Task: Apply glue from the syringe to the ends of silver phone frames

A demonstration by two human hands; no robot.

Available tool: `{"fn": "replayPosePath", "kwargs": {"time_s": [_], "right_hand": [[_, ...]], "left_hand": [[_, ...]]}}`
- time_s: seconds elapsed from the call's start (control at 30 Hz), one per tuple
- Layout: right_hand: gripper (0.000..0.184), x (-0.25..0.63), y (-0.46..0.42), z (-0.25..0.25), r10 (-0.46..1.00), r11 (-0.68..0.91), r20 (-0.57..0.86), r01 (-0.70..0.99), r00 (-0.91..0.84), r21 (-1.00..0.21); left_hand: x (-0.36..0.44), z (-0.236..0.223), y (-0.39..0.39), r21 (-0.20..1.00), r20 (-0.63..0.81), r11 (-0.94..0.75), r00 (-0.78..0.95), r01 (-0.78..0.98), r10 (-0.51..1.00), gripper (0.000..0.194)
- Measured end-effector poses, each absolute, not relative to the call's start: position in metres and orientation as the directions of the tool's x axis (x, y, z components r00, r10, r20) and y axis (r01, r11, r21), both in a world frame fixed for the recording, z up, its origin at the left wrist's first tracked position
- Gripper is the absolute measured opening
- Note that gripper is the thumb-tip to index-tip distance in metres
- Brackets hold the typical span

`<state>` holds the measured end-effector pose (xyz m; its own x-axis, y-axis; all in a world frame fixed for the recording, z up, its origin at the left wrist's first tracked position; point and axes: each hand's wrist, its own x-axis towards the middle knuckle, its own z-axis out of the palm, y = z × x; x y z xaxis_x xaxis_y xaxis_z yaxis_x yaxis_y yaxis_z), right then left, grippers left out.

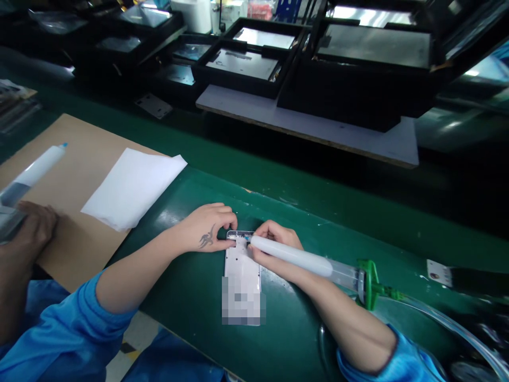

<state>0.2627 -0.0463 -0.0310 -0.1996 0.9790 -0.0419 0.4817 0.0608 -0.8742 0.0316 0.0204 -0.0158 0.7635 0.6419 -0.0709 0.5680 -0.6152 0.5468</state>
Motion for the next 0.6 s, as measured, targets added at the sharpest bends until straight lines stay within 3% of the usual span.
{"fn": "replayPosePath", "kwargs": {"time_s": [0.33,0.6], "right_hand": [[0.018,0.2627,-0.0459,-0.0291,0.982,0.07,-0.029,0.493,-0.189,-0.867],[0.018,0.2629,-0.0469,-0.0308,0.984,0.081,-0.012,0.51,-0.176,-0.857]], "left_hand": [[0.0305,-0.0209,0.0214,0.55,-0.023,-0.65,0.788,0.524,0.616,0.024],[0.0331,-0.0129,0.02,0.536,-0.067,-0.636,0.779,0.555,0.624,0.021]]}}
